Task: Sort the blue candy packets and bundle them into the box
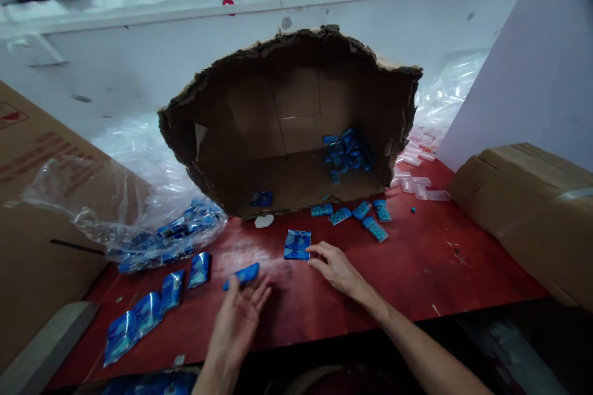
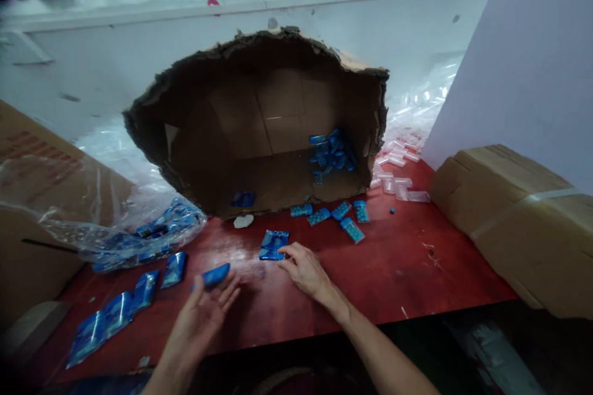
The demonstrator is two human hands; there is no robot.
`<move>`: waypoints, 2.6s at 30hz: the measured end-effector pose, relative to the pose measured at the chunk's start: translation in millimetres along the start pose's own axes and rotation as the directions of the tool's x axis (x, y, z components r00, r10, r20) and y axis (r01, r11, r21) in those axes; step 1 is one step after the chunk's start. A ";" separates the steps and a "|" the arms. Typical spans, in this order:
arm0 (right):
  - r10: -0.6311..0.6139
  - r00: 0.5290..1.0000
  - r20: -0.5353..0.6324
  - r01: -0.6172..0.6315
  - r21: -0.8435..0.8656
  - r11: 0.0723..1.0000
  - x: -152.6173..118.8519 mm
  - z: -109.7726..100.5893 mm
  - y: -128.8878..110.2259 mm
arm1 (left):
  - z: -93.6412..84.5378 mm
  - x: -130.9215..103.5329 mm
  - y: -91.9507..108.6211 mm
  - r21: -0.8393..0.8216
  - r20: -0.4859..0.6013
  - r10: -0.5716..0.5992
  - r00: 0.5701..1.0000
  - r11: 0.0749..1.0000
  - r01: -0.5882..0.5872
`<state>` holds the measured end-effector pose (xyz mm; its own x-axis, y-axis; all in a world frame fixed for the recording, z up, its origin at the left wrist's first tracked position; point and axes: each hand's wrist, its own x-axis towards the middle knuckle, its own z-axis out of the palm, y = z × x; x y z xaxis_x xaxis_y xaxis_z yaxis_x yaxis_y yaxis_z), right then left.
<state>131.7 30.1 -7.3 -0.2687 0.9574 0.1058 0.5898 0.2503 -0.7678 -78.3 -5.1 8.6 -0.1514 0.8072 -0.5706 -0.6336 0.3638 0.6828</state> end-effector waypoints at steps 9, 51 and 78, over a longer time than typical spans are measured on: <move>0.026 0.994 -0.107 -0.064 -0.361 0.930 43.5 39.2 9.0 | -14.4 2.8 5.9 0.047 -0.110 -0.033 0.993 0.998 0.039; 0.160 0.987 -0.003 -0.151 0.320 0.935 -5.2 -3.8 13.8 | 78.0 1.6 -59.8 0.259 0.298 -0.212 0.931 0.956 0.134; -0.036 0.999 0.021 0.041 -0.294 0.955 32.5 -32.5 29.2 | 51.7 3.2 -48.0 0.095 0.134 -0.329 0.935 0.943 0.318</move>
<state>164.9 73.2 -5.8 -0.3054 0.9446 0.1205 0.7760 0.3202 -0.5434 -9.2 4.0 -2.4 0.1688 0.6973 -0.6967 -0.5734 0.6444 0.5060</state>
